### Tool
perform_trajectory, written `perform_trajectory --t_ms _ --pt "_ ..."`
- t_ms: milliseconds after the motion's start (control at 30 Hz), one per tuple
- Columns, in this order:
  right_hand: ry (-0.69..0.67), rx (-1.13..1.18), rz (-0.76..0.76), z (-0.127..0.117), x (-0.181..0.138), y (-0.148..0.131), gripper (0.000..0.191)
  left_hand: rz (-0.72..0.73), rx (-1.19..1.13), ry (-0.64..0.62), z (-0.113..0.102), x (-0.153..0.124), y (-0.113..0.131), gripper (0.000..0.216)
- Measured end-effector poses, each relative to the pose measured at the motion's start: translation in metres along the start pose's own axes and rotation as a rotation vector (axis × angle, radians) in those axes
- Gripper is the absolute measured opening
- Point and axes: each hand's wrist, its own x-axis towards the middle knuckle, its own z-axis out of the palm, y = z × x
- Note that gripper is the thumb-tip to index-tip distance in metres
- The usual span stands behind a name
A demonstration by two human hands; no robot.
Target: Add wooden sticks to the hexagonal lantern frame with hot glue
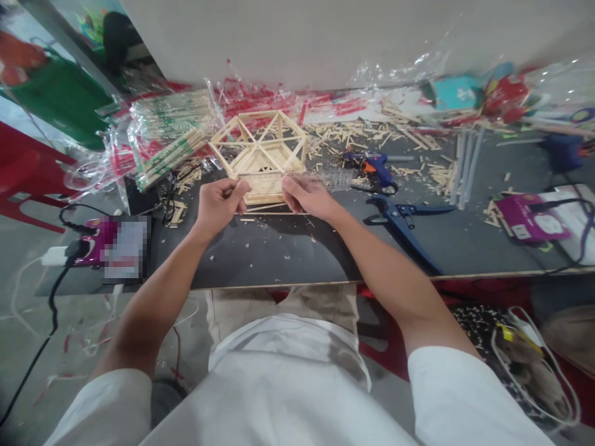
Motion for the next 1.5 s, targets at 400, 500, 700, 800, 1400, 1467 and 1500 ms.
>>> perform_trajectory --t_ms 400,500,700,800,1400,1467,1500 --pt "-0.038 0.041 0.015 -0.001 0.001 -0.002 0.072 -0.008 -0.007 0.016 0.000 0.001 0.001 0.050" --pt "-0.040 0.024 0.026 0.000 0.002 -0.001 0.073 0.002 -0.012 0.023 0.000 0.001 0.000 0.051" --pt "0.089 0.074 -0.004 0.006 0.001 0.004 0.059 -0.027 -0.022 0.010 -0.001 0.002 -0.002 0.049" --pt "0.167 0.163 -0.004 0.010 0.002 0.002 0.059 -0.036 -0.012 0.003 -0.002 0.001 -0.004 0.046" --pt "0.210 0.428 0.032 0.011 0.008 0.007 0.063 -0.002 -0.095 0.017 0.001 0.005 -0.015 0.035" --pt "0.192 0.482 0.081 0.010 0.007 0.004 0.066 -0.002 -0.122 0.024 0.002 0.005 -0.016 0.037" --pt "0.174 0.513 0.107 0.009 0.007 0.002 0.066 0.004 -0.127 0.029 0.002 0.005 -0.017 0.037"
